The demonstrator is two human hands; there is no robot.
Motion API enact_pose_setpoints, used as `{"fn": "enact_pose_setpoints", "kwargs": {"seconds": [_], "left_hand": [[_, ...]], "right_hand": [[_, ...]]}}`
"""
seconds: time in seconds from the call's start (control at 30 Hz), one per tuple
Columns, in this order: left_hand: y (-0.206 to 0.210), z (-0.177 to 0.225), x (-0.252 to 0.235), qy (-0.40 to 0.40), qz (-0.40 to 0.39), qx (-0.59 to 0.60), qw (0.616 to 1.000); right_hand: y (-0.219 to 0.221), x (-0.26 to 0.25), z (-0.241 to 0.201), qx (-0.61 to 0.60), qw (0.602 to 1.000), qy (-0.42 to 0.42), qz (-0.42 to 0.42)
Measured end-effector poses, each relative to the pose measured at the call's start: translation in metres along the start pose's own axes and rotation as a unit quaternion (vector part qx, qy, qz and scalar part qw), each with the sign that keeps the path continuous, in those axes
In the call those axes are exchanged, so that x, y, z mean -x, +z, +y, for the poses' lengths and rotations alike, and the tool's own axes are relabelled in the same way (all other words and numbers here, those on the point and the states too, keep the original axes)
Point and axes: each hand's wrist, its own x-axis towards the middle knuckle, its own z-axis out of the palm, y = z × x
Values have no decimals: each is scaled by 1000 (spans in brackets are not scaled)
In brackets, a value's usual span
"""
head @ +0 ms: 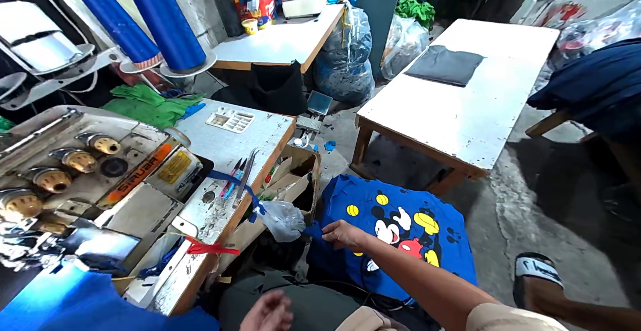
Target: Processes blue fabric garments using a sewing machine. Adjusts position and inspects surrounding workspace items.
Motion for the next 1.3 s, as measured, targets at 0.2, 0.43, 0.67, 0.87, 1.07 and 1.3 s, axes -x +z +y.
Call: {"fn": "enact_pose_setpoints", "kwargs": {"seconds": [0.2,0.43,0.67,0.87,1.07,1.3], "left_hand": [[52,8,-113,-53,-17,-16,998],[87,-4,-161,-49,7,-85,995],[86,-2,-162,-60,53,-52,995],[68,-19,-161,-94,102,-19,990],[66,-22,-154,-103,98,-9,990],[60,-22,-141,-85,93,-26,992]], "right_hand": [[-14,15,8,-103,994,-40,-15],[2,19,11,-113,992,-59,-18],[0,16,13,-50,996,-78,14],[-114,11,25,38,943,-37,328],[-251,85,23,-86,809,-72,577],[-223,185,-98,68,701,-331,628]]}}
